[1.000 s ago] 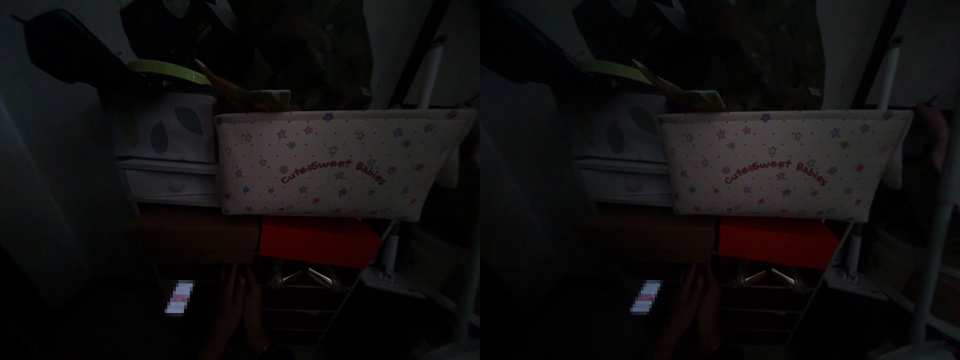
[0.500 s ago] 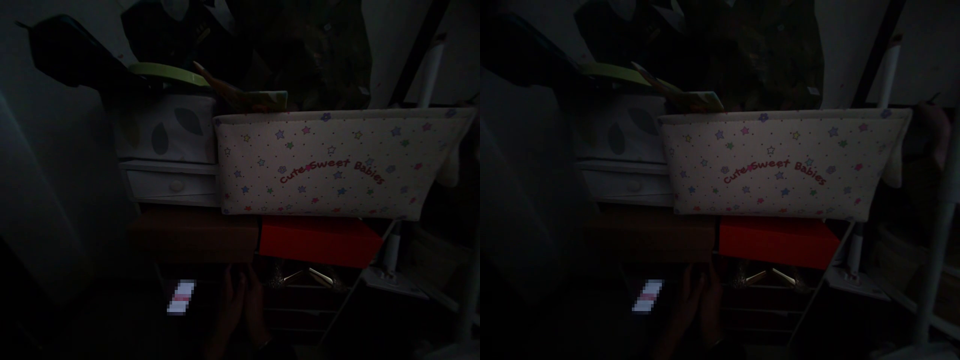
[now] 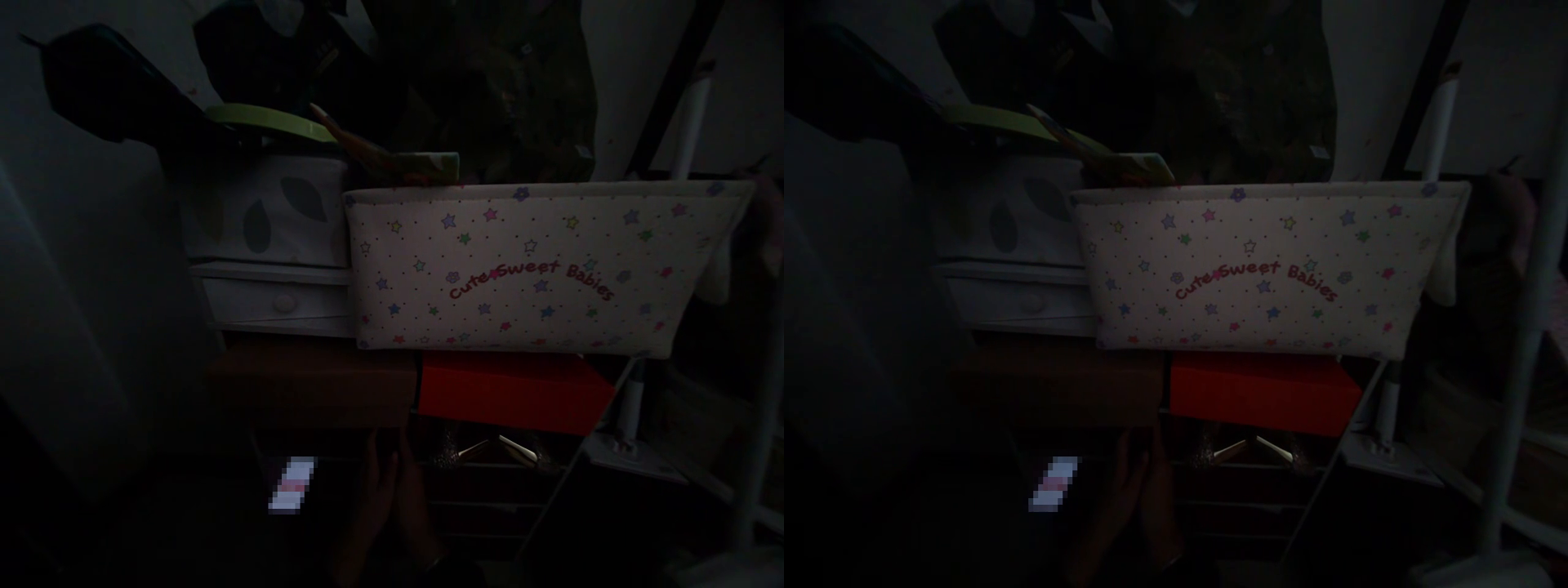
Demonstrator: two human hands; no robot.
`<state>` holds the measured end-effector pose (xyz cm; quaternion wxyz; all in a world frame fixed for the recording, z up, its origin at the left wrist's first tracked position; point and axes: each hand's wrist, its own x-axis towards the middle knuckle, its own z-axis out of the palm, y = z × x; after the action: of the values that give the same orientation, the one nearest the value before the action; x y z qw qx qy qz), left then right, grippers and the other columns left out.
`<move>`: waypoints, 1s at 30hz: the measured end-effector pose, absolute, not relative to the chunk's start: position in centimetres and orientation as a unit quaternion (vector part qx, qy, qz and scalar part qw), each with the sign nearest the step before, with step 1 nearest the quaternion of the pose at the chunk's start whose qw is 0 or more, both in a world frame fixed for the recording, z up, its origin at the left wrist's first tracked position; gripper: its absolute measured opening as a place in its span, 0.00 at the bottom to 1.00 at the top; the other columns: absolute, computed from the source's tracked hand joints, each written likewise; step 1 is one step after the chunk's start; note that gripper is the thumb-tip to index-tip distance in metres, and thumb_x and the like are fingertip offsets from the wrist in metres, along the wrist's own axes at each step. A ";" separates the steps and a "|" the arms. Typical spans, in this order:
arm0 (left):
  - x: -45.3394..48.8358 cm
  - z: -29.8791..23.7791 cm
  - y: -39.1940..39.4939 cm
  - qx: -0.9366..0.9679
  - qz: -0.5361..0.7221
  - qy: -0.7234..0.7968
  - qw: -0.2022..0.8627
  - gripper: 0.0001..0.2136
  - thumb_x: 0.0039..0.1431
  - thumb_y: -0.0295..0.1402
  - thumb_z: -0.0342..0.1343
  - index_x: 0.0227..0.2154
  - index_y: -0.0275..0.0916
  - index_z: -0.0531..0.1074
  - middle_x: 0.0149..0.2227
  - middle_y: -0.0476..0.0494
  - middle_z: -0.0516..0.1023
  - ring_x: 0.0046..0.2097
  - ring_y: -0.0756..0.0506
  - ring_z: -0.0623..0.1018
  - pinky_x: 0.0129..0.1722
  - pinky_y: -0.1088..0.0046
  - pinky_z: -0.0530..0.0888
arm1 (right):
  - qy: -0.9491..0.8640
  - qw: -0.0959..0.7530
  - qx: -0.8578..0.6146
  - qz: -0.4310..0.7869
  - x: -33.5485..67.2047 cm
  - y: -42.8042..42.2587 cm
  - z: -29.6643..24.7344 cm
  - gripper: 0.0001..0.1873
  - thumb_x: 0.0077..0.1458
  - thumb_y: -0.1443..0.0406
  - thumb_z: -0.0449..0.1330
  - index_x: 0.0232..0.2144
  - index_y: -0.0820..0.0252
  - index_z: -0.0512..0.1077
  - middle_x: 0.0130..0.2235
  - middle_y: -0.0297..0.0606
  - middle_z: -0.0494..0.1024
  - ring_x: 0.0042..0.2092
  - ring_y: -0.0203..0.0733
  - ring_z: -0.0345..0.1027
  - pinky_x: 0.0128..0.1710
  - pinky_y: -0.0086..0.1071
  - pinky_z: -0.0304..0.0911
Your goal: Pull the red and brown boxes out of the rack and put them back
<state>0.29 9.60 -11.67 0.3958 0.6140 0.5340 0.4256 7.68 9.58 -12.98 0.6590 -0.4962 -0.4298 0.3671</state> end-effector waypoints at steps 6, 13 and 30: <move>0.1 -12.4 9.9 0.620 0.432 0.533 0.381 0.31 0.61 0.45 0.42 0.63 0.31 0.49 0.65 0.27 0.54 0.66 0.37 0.57 0.64 0.53 0.55 | -0.587 0.453 -0.635 0.218 11.3 6.4 -9.9 0.20 0.56 0.68 0.47 0.41 0.60 0.77 0.39 0.46 0.81 0.37 0.44 0.75 0.39 0.34 0.66; 0.8 -11.9 8.7 0.641 0.498 0.489 0.320 0.22 0.60 0.44 0.43 0.49 0.34 0.68 0.53 0.30 0.69 0.56 0.38 0.68 0.58 0.55 0.62 | -0.594 0.273 -0.755 -0.054 18.3 5.5 -10.0 0.28 0.52 0.73 0.49 0.56 0.60 0.66 0.55 0.50 0.70 0.55 0.51 0.64 0.54 0.40 0.59; 6.9 -13.6 7.9 0.393 0.437 0.305 0.749 0.28 0.48 0.46 0.61 0.51 0.41 0.69 0.59 0.34 0.68 0.59 0.37 0.69 0.55 0.59 0.68 | -0.594 0.317 -0.739 -0.035 19.5 6.9 -12.6 0.31 0.52 0.71 0.50 0.60 0.54 0.61 0.52 0.49 0.72 0.54 0.51 0.63 0.55 0.46 0.55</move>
<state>6.88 7.86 -13.63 0.7494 0.3927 0.3051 0.4371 19.47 6.93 -12.60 0.3165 -0.7385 -0.5943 -0.0350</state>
